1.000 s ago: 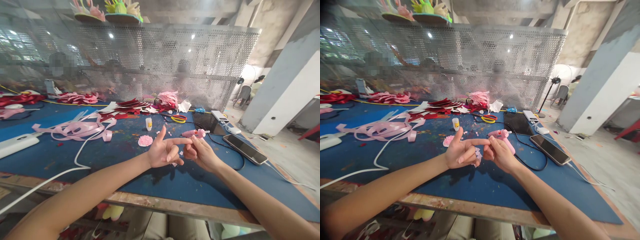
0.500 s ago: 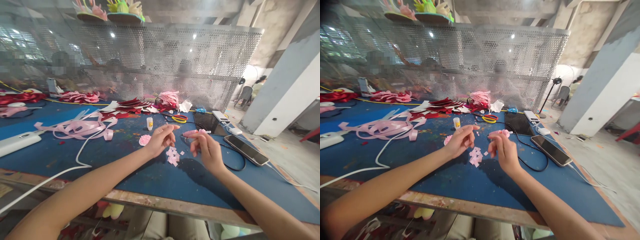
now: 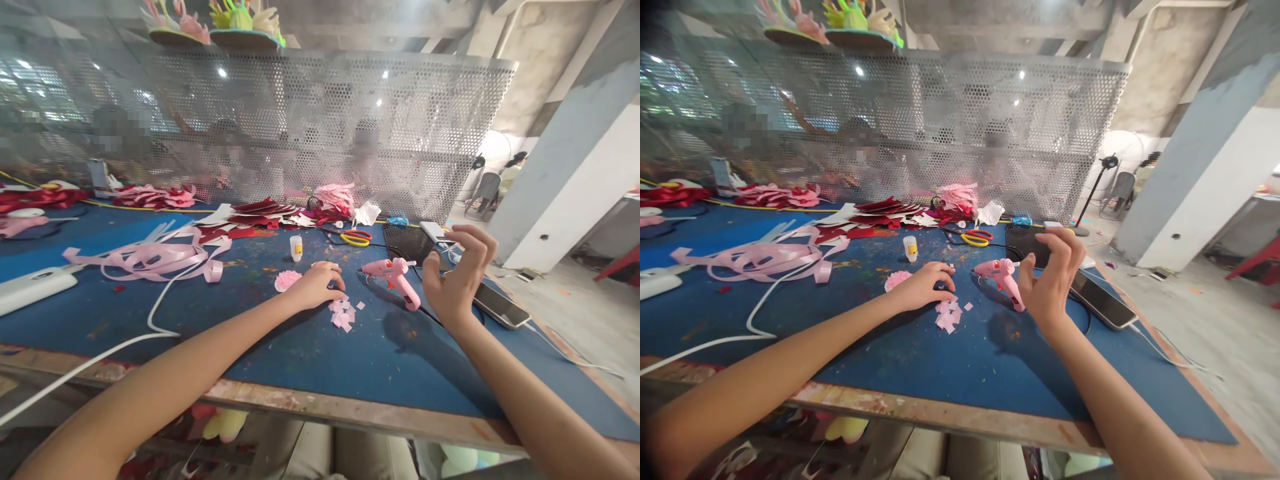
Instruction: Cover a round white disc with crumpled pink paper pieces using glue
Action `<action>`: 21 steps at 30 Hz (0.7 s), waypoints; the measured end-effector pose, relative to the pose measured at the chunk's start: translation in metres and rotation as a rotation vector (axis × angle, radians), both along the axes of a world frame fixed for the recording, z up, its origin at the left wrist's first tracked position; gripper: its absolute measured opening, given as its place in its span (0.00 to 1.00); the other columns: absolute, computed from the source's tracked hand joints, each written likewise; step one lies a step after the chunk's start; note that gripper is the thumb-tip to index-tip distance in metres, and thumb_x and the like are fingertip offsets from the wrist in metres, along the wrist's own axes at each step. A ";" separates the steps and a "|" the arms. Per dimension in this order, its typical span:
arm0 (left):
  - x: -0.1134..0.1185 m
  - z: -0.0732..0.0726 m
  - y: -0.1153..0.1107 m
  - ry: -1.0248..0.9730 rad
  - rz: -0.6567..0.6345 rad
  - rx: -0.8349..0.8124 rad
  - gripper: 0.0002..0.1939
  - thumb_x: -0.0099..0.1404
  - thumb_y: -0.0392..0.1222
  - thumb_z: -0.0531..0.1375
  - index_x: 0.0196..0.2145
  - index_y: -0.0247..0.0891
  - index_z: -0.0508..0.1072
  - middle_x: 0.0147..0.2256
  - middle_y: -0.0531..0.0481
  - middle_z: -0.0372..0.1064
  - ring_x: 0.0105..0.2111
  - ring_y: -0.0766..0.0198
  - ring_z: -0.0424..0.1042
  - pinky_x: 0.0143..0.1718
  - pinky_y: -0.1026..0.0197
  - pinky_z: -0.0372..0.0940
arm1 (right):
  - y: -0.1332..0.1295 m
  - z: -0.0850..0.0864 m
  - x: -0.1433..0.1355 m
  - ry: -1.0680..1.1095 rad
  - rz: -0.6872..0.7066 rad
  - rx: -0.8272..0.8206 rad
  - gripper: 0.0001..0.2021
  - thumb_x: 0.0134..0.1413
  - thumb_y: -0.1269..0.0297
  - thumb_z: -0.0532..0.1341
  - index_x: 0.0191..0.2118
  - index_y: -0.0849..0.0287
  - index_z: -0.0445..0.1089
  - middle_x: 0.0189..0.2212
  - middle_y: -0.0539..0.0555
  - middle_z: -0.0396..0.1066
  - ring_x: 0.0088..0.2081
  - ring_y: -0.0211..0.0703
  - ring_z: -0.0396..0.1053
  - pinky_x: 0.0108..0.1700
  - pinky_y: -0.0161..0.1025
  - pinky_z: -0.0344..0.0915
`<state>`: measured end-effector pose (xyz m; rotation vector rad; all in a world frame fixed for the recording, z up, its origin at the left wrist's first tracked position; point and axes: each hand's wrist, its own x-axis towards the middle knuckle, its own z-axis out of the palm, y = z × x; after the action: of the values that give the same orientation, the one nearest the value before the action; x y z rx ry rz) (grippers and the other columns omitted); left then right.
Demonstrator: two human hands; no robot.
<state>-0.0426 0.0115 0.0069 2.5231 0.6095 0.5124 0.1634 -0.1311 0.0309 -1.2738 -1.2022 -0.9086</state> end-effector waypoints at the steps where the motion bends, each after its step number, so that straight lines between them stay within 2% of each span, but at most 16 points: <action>1: 0.000 0.001 0.001 0.016 -0.006 -0.002 0.08 0.52 0.47 0.64 0.26 0.40 0.78 0.43 0.42 0.69 0.51 0.46 0.61 0.53 0.49 0.53 | 0.002 0.000 0.004 0.064 -0.004 -0.015 0.16 0.46 0.74 0.54 0.44 0.57 0.59 0.45 0.59 0.61 0.52 0.51 0.58 0.52 0.54 0.57; 5: 0.001 0.002 0.001 0.055 -0.027 -0.010 0.08 0.53 0.45 0.64 0.22 0.39 0.76 0.39 0.43 0.70 0.51 0.46 0.62 0.52 0.50 0.53 | 0.014 -0.004 0.024 0.442 0.044 -0.097 0.16 0.42 0.69 0.57 0.41 0.59 0.61 0.42 0.57 0.61 0.48 0.49 0.60 0.48 0.50 0.58; 8: 0.001 0.003 -0.002 0.039 -0.015 -0.001 0.07 0.53 0.42 0.64 0.21 0.38 0.74 0.41 0.43 0.69 0.52 0.47 0.60 0.53 0.50 0.52 | 0.023 -0.006 0.035 0.821 0.211 -0.219 0.15 0.43 0.60 0.58 0.39 0.58 0.61 0.39 0.55 0.62 0.43 0.46 0.61 0.45 0.46 0.58; 10: 0.000 0.005 -0.006 0.006 0.007 0.009 0.06 0.55 0.41 0.62 0.23 0.37 0.73 0.40 0.44 0.68 0.50 0.49 0.60 0.52 0.51 0.52 | 0.026 -0.006 0.038 0.968 0.340 -0.355 0.14 0.43 0.56 0.57 0.36 0.58 0.63 0.36 0.54 0.64 0.40 0.44 0.62 0.41 0.43 0.59; 13: 0.000 0.009 -0.011 -0.060 0.047 0.000 0.05 0.60 0.39 0.57 0.28 0.37 0.70 0.34 0.48 0.66 0.40 0.56 0.64 0.45 0.55 0.57 | 0.026 -0.004 0.039 0.996 0.484 -0.557 0.14 0.36 0.61 0.59 0.33 0.59 0.66 0.33 0.53 0.68 0.37 0.44 0.64 0.36 0.40 0.59; 17: 0.001 0.010 -0.012 -0.158 0.092 -0.098 0.03 0.62 0.37 0.54 0.32 0.38 0.67 0.29 0.53 0.65 0.29 0.64 0.64 0.34 0.61 0.59 | 0.019 0.002 0.037 0.999 0.657 -0.791 0.20 0.23 0.72 0.56 0.32 0.60 0.68 0.33 0.54 0.71 0.36 0.45 0.67 0.30 0.36 0.60; 19: 0.002 0.009 -0.011 -0.202 0.105 -0.182 0.03 0.60 0.38 0.56 0.32 0.38 0.68 0.28 0.53 0.66 0.29 0.65 0.65 0.32 0.63 0.60 | 0.014 0.005 0.035 0.934 0.778 -0.980 0.20 0.22 0.74 0.56 0.32 0.60 0.68 0.33 0.53 0.71 0.35 0.45 0.67 0.28 0.34 0.60; 21: 0.005 0.007 -0.008 -0.240 0.123 -0.278 0.03 0.59 0.38 0.58 0.32 0.37 0.69 0.29 0.52 0.68 0.29 0.65 0.67 0.31 0.65 0.61 | 0.011 0.004 0.031 0.816 0.878 -1.181 0.17 0.26 0.74 0.58 0.31 0.59 0.69 0.31 0.51 0.70 0.32 0.41 0.66 0.28 0.34 0.60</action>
<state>-0.0381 0.0035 0.0141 2.1341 0.6945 0.7108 0.1945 -0.1198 0.0351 -1.4760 -1.3790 1.0507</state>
